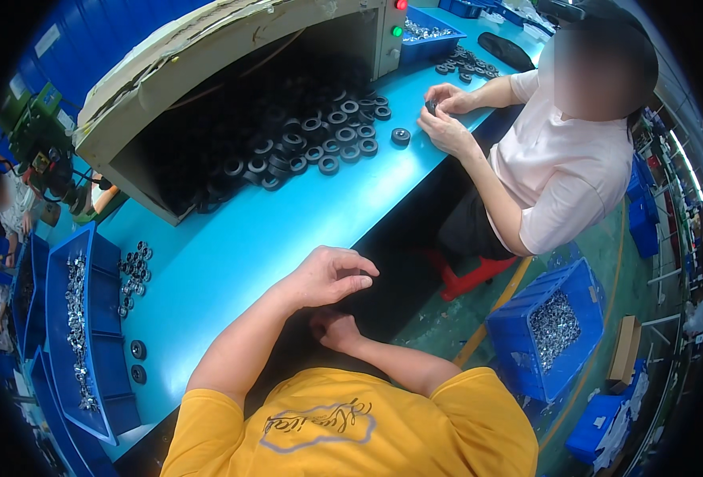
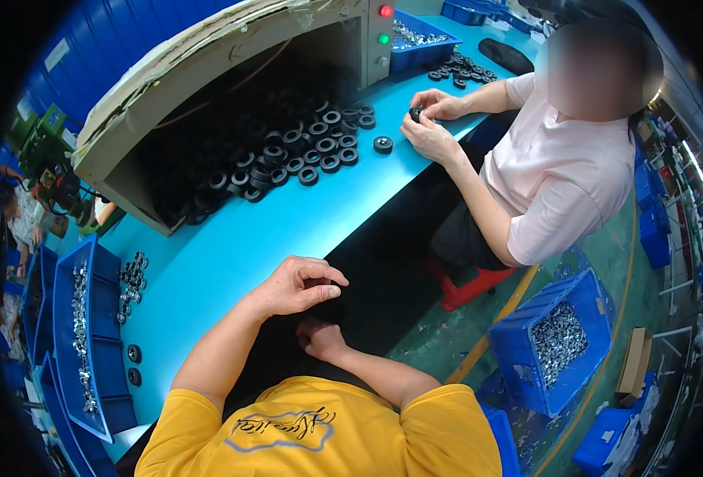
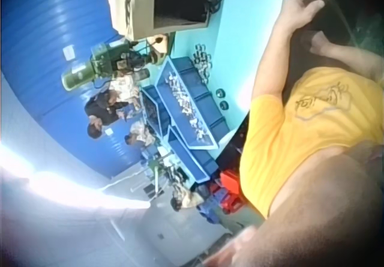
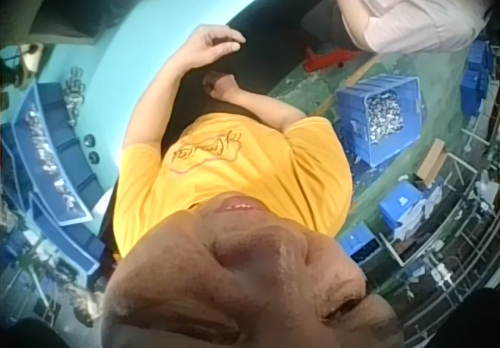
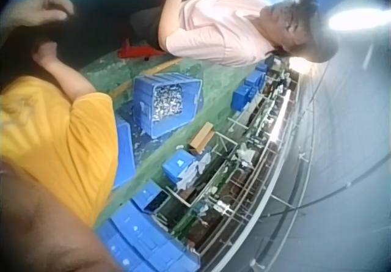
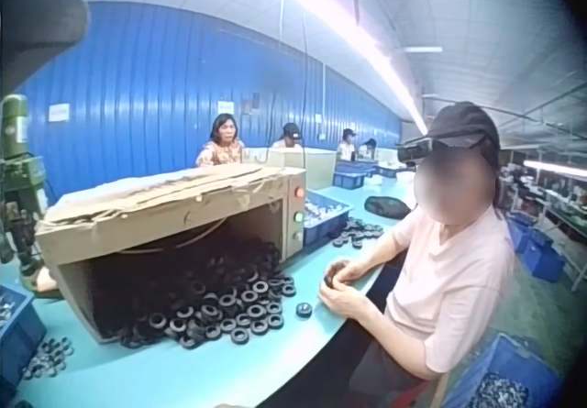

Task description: Assemble casters by manually inserting metal bearings into black rubber wheels at a factory workbench.

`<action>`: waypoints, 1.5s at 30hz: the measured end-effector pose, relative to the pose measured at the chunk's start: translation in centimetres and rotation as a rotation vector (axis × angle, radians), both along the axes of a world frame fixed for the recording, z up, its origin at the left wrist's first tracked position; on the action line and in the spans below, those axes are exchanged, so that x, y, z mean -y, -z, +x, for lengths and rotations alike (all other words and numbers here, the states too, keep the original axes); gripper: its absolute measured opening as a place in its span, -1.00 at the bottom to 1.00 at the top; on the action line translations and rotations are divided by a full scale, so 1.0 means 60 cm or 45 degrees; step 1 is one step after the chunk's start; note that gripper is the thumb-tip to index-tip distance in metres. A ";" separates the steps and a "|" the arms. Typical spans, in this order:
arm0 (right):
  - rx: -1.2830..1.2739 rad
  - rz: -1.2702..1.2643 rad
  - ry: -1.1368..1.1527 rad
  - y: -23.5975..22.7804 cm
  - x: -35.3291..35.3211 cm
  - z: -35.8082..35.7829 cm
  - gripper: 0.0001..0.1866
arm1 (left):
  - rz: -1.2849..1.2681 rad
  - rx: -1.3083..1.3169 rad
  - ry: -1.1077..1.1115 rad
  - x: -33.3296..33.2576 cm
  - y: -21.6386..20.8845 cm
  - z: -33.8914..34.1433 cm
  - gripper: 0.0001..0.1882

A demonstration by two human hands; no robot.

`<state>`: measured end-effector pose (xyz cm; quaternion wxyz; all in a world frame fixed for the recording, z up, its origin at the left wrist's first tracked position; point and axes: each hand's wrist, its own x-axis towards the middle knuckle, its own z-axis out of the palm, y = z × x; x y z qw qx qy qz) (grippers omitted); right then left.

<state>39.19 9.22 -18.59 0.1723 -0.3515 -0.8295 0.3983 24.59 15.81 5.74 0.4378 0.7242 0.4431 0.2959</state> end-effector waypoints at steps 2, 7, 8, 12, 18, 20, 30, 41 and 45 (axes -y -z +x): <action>-0.001 0.000 0.005 0.002 0.000 0.000 -0.84 | 0.004 0.000 0.002 -0.001 0.002 0.000 -0.79; -0.031 0.004 0.004 0.005 0.001 0.000 -0.85 | 0.004 0.000 0.003 0.000 0.000 0.000 -0.79; -0.025 0.003 0.007 0.004 0.001 0.001 -0.85 | 0.003 0.003 0.002 0.000 0.000 0.001 -0.79; -0.023 0.010 0.009 0.006 0.002 0.000 -0.86 | 0.009 0.016 0.002 0.001 0.000 0.001 -0.79; -0.015 0.035 0.011 0.003 0.003 0.000 -0.88 | -0.004 0.002 0.003 0.000 0.000 0.000 -0.79; -0.012 0.035 0.012 0.002 0.002 -0.001 -0.88 | -0.011 0.004 0.002 0.000 0.000 0.000 -0.79; -0.049 0.057 0.020 0.005 0.002 -0.002 -0.88 | -0.022 0.017 0.000 0.000 0.001 0.000 -0.79; -0.054 0.065 0.015 0.004 0.001 -0.003 -0.88 | 0.017 0.021 0.007 0.001 0.001 0.000 -0.78; -0.042 0.058 0.014 0.002 0.000 -0.002 -0.88 | 0.010 0.029 0.010 0.001 0.001 0.001 -0.78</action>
